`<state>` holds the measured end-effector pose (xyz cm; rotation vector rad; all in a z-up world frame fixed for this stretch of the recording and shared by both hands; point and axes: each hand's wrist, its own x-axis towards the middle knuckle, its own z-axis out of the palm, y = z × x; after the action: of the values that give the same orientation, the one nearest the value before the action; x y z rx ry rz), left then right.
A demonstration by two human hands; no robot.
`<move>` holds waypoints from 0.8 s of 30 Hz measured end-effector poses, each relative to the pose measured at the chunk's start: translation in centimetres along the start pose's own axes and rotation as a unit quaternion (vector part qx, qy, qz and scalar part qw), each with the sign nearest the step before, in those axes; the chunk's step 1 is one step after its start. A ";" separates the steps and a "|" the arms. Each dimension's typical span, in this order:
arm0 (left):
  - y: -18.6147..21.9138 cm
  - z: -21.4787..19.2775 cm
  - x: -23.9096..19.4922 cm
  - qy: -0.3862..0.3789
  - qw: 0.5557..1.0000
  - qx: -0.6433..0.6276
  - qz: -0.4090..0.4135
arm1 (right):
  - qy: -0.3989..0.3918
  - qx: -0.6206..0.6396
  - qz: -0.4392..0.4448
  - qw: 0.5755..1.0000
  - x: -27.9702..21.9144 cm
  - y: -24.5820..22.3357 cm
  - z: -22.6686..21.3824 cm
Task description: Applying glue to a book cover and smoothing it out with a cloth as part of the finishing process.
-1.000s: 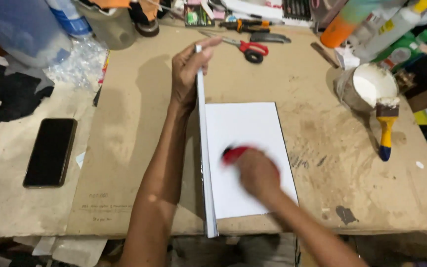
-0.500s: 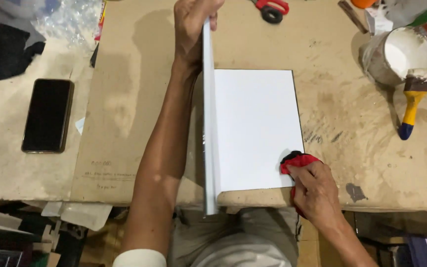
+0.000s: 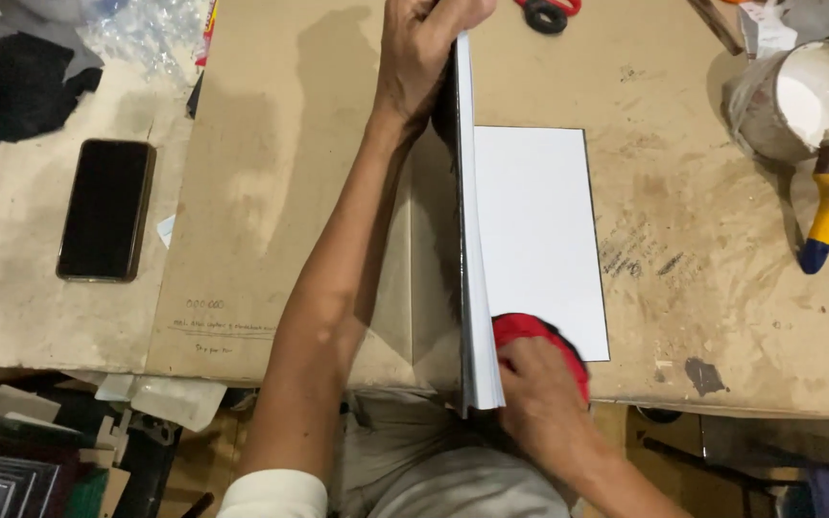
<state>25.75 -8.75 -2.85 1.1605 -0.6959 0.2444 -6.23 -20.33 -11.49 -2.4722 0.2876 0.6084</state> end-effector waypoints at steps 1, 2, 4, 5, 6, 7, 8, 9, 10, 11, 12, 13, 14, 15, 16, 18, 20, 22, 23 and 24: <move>-0.4 -0.3 0.1 0.007 1.000 -0.002 0.008 | 0.112 -0.069 -0.170 0.977 0.3 1.9 0.2; -0.8 -0.6 0.0 0.015 1.000 -0.004 0.014 | 0.216 -0.132 -0.333 0.908 0.4 3.7 0.4; -0.8 -0.7 -0.5 0.022 1.000 -0.003 0.010 | 0.150 -0.099 -0.212 0.961 0.5 1.7 0.9; -0.7 -0.5 -0.5 0.025 1.000 -0.005 0.008 | 0.086 -0.064 -0.085 0.991 0.5 0.7 1.0; -0.6 -0.4 -0.4 0.023 1.000 -0.004 0.010 | 0.088 -0.062 -0.086 0.990 0.8 0.3 1.8; -0.5 -0.1 -0.3 0.025 1.000 -0.006 0.008 | 0.114 -0.018 -0.195 0.974 1.1 -0.2 2.5; -0.5 0.1 -0.1 0.027 1.000 -0.008 0.005 | 0.138 0.026 -0.301 0.943 1.5 -0.7 3.3; -0.9 -0.1 0.1 0.024 1.000 -0.008 0.006 | 0.140 0.028 -0.301 0.943 1.7 0.6 3.1; -1.3 -0.3 0.0 0.019 1.000 -0.001 0.023 | 0.100 -0.067 -0.284 0.951 1.6 1.8 3.1; -1.8 -0.7 -0.1 0.013 0.999 0.006 0.041 | 0.060 -0.162 -0.265 0.949 1.6 3.0 3.1; -1.5 -0.7 0.0 0.012 0.999 0.003 0.042 | 0.062 -0.163 -0.263 0.949 2.0 0.3 -0.3; -1.2 -0.8 0.1 0.021 1.000 -0.001 0.017 | -0.004 -0.192 -0.030 0.981 2.4 -2.6 -3.7; -0.9 -1.2 -0.2 0.035 0.999 -0.003 -0.012 | -0.068 -0.211 0.204 0.954 2.7 -5.5 -6.9; -0.9 -1.3 -0.4 0.039 0.999 -0.002 -0.014 | -0.071 -0.214 0.203 0.953 3.0 -1.0 -5.9; -0.9 -1.3 -0.3 0.041 0.999 -0.006 -0.025 | 0.115 -0.154 -0.056 0.980 3.4 3.5 -5.1; -1.0 -1.6 -0.1 0.036 0.999 -0.011 -0.023 | 0.308 -0.080 -0.308 0.897 4.1 5.2 -3.0; -1.4 -2.4 0.5 -0.010 0.997 0.071 0.009 | 0.093 0.051 0.023 0.994 5.4 -0.4 -0.8; -1.0 -2.4 0.4 0.008 0.998 0.060 -0.003 | 0.206 -0.021 -0.202 0.957 7.4 -0.8 -1.4; -1.0 -2.6 0.1 0.033 0.998 0.047 -0.038 | 0.286 -0.101 -0.402 0.864 8.5 -1.0 -1.6; -0.3 -2.6 0.1 0.033 0.998 0.050 -0.030 | 0.290 -0.102 -0.408 0.860 10.5 -2.3 -2.7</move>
<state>26.97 -6.56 -3.58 1.2601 -0.5954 0.2686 4.69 -20.78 -13.52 -2.5938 -0.6248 -0.4956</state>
